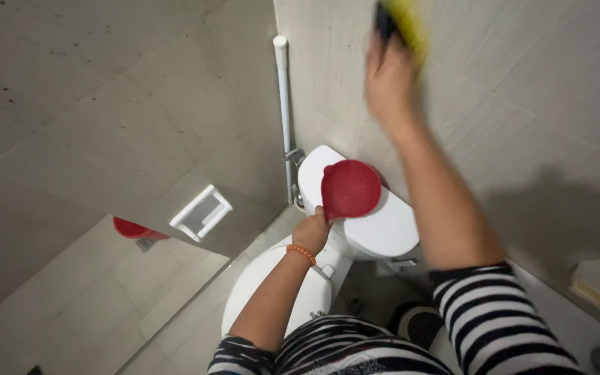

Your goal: The person cleans a toilet seat and tank using a red plastic cup and a yellow brush. They repeatedly scoop water from a bucket, pour it onto the seat, scrub with the brush, and wipe the surfaces with their hand. The person also scrubs the wall behind the toilet.

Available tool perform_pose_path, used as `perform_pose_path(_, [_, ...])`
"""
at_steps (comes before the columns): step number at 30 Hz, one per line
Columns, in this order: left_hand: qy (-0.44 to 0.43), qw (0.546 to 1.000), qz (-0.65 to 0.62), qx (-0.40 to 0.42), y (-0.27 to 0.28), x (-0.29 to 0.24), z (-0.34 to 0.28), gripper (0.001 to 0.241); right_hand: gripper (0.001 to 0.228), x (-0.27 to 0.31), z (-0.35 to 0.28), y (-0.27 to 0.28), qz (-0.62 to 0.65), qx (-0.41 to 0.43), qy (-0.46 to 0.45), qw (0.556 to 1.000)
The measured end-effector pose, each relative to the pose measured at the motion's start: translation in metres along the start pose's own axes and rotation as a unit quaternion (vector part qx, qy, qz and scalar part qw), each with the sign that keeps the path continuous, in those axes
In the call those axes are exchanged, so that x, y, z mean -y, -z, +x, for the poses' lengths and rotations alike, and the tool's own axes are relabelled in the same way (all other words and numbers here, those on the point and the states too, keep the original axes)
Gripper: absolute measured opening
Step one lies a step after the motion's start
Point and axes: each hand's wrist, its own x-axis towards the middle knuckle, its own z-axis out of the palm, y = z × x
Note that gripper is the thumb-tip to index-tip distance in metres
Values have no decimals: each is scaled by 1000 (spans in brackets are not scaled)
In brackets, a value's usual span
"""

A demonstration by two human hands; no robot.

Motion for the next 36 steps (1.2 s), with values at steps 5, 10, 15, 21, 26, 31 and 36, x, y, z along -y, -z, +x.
perform_pose_path(5, [12,1000,1,11,6,-7,-2,36,46,19,13,27,35,-43,8,998])
perform_pose_path(10, [18,1000,-14,10,10,-9,-7,38,51,-76,-56,-115,7,91,-55,994])
perform_pose_path(15, [41,999,-10,23,8,-10,-4,40,57,-99,-86,-137,10,185,-112,976])
perform_pose_path(21, [44,998,-10,33,6,-8,-2,40,55,-9,-21,-3,-23,107,-76,991])
perform_pose_path(26, [29,999,-4,26,1,-5,0,40,54,2,-24,32,53,77,-96,991])
perform_pose_path(31, [26,1000,-7,9,1,-5,-3,38,59,-123,-101,-81,35,260,-156,952])
perform_pose_path(36, [23,1000,-7,9,1,-3,2,39,61,-147,-127,-98,56,298,-140,943])
